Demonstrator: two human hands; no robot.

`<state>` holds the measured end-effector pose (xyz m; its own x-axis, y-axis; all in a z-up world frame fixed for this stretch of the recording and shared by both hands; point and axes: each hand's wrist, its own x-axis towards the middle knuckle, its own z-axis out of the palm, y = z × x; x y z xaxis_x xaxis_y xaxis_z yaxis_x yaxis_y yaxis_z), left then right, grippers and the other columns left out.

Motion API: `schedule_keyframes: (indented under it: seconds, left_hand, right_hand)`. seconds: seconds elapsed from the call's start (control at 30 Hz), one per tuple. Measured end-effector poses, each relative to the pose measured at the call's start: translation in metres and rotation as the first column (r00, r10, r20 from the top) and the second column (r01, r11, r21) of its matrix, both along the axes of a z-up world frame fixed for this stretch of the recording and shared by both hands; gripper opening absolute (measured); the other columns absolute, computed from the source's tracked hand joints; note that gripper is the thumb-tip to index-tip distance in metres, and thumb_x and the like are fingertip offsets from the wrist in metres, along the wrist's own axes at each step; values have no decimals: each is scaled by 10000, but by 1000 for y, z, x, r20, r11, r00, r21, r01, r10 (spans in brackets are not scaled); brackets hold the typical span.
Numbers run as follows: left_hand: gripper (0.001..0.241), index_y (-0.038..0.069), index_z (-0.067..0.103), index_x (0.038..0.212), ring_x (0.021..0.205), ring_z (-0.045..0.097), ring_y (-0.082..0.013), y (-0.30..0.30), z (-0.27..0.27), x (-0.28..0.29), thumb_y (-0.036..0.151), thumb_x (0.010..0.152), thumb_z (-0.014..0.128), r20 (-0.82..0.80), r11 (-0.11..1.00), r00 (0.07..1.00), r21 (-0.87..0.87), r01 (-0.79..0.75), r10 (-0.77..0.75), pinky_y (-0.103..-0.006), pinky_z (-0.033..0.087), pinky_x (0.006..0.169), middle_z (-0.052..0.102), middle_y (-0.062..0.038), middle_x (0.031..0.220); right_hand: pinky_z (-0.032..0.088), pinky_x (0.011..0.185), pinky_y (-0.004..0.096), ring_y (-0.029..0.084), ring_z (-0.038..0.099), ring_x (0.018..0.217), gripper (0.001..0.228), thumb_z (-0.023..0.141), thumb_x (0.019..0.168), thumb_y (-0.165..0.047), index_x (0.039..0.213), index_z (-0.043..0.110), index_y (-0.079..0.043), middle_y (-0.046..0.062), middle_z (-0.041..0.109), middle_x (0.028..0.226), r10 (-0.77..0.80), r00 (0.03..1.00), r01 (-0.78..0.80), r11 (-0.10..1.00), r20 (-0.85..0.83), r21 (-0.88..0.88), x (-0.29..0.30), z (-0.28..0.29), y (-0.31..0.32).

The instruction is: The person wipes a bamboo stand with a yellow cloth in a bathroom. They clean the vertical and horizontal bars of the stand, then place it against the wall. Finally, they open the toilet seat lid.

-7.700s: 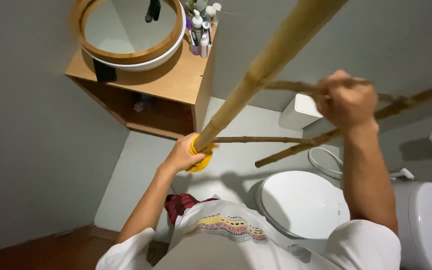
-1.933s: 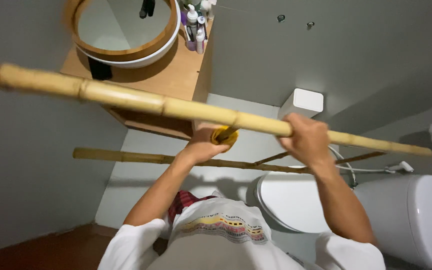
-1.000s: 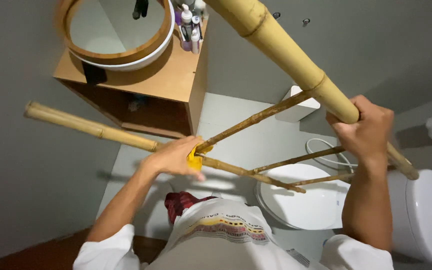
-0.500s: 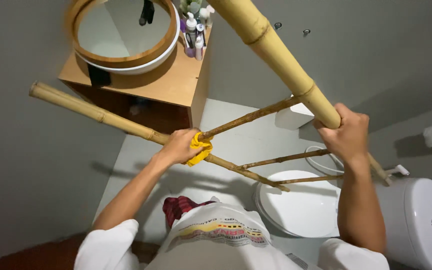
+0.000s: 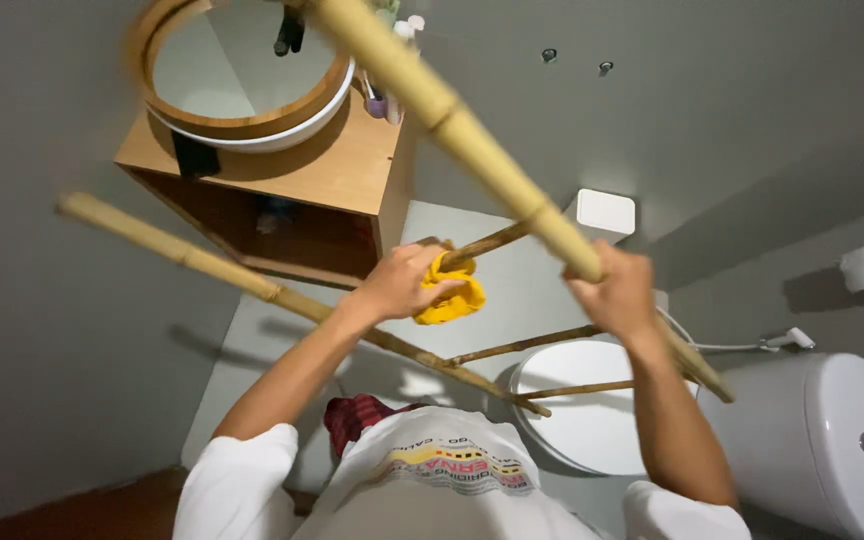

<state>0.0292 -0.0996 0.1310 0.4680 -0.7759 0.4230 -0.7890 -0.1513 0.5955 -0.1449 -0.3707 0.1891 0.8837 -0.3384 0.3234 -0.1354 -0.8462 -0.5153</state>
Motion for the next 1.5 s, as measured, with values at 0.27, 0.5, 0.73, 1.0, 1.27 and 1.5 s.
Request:
schedule_keyframes:
  seconds: [0.27,0.5,0.73,1.0,1.27,1.5]
  left_hand:
    - [396,24,696,1161,989,719,-344,-18,22,-29,326,915,767,-141,987,989,-158,22,-45,-415,564,853,733,-180,1077]
    - [359,47,746,1100,940,749,-286,-7,-3,-44,333,883,765,-383,992,916,-82,94,-119,-376,574,838,774,-139,1024]
    - [455,25,615,1273,1113,658,-360,15,-23,-34,207,879,752,-275,986,956,-154,55,-97,-417,527,916,681,-185,1210]
    - [240,90,677,1021,991,640,-365,55,-27,1,106,786,724,-172,977,962,33,-209,211,-444,523,855,676,-143,998]
    - [191,55,704,1105,1008,648,-365,69,-17,-20,177,970,643,23,756,886,-532,-381,463,-418,530,909,646,-186,1079]
    - [224,21,686,1050,940,659,-224,42,-87,-61,227,1063,598,-488,618,809,-537,-574,328,-337,534,892,710,-90,997]
  right_hand:
    - [536,615,428,359,693,677,211,810,753,-192,882,695,-70,174,699,741,79,997,-79,997,2,-17,-4,-47,43]
    - [532,599,414,351,675,656,158,797,728,-196,821,710,-104,141,679,726,88,995,-93,985,38,147,-18,-84,57]
    - [509,597,426,339,664,641,152,799,700,-171,792,715,-84,123,704,686,-56,997,64,988,-54,144,-14,-50,53]
    - [526,578,347,164,645,562,200,784,685,-100,880,752,-68,85,705,644,-207,966,186,973,156,137,-25,-4,-1]
    - [465,654,334,125,514,726,201,852,889,-145,955,713,-16,78,599,718,-401,835,365,916,378,166,-40,30,-30]
    - [460,648,282,93,533,632,334,781,1009,-11,750,571,-34,24,573,695,-393,724,188,904,567,385,-53,-11,-62]
